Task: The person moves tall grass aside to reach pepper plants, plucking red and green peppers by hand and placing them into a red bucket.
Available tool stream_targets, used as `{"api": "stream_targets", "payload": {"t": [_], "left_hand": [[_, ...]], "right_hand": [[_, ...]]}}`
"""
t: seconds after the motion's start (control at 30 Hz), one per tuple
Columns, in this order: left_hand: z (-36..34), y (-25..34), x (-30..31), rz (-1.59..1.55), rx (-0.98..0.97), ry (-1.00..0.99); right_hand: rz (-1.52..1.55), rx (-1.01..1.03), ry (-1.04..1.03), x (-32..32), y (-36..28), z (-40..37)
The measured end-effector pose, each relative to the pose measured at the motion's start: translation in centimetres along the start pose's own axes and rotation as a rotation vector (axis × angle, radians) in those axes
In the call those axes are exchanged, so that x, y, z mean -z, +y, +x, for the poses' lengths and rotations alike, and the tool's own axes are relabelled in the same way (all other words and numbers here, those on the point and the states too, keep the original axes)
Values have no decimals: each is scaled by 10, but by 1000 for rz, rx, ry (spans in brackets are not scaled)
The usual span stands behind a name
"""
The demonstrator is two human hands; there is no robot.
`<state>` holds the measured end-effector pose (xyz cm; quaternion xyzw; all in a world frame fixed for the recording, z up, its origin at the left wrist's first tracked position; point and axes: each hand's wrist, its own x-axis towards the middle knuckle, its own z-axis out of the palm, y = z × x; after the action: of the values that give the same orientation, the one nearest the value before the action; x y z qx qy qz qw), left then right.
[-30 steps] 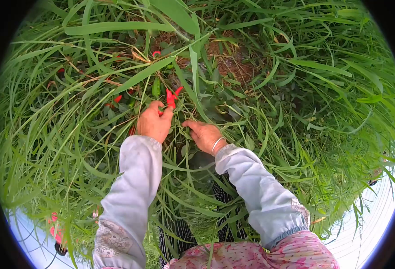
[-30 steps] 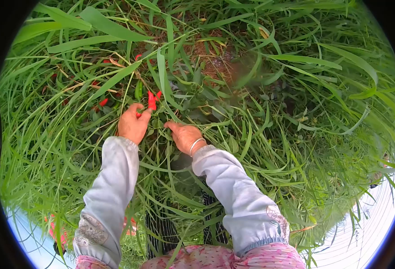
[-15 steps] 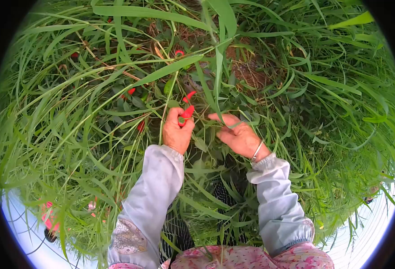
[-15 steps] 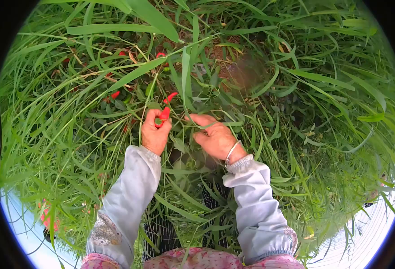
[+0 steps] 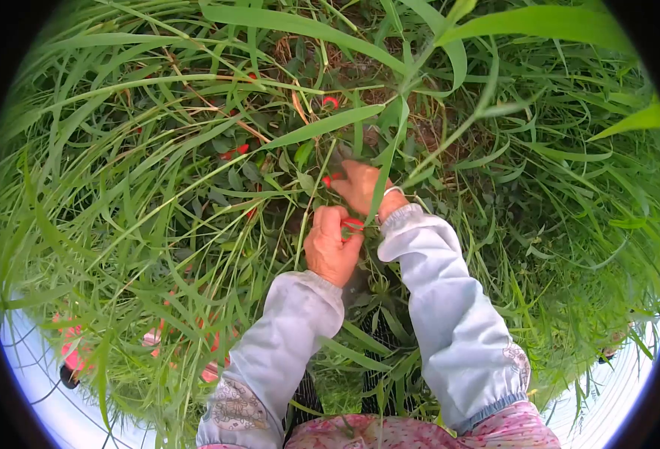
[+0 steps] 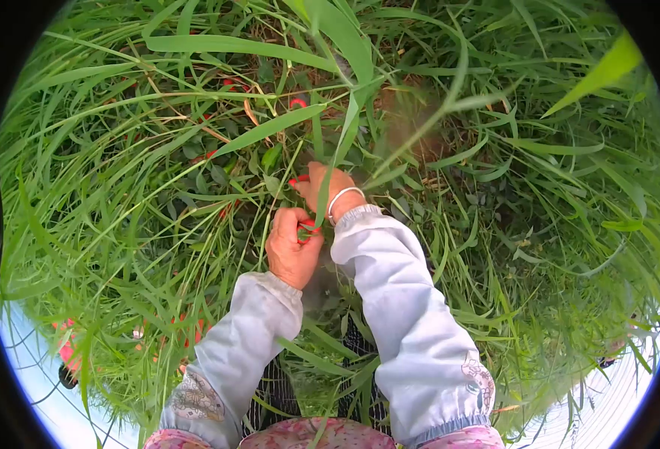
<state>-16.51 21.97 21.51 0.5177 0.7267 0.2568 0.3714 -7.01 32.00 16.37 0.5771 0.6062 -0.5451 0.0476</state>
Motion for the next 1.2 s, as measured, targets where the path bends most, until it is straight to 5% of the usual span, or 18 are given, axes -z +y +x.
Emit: {"api": "stream_targets", "payload": {"t": [0.1,0.23,0.47,0.6,0.77,0.87,1.07,1.2], "left_hand": [[2,4,0,-50,8,30],[-1,2,8,-26,15,53],[7,11,28,-55,-14,63],[-10,24,41,44,-184,-44],[17,5,48,-296,105,24],[42,-11,45,159,151,-155],[52,-31,19,77,386,-204],[54,-37,15,111,347,-223]], "right_hand": [[346,42,33,-30,11,9],[107,-171,-18,-23,-4,2],[206,-152,134,-37,-8,-8],[109,-203,182,-38,5,-6],[824,-238,-13,-36,31,-7],[1045,-295,-65,-28,19,-11],[1147,-249,-195,-34,24,-12],[1137,-289,-207,-31,22,-12]]}}
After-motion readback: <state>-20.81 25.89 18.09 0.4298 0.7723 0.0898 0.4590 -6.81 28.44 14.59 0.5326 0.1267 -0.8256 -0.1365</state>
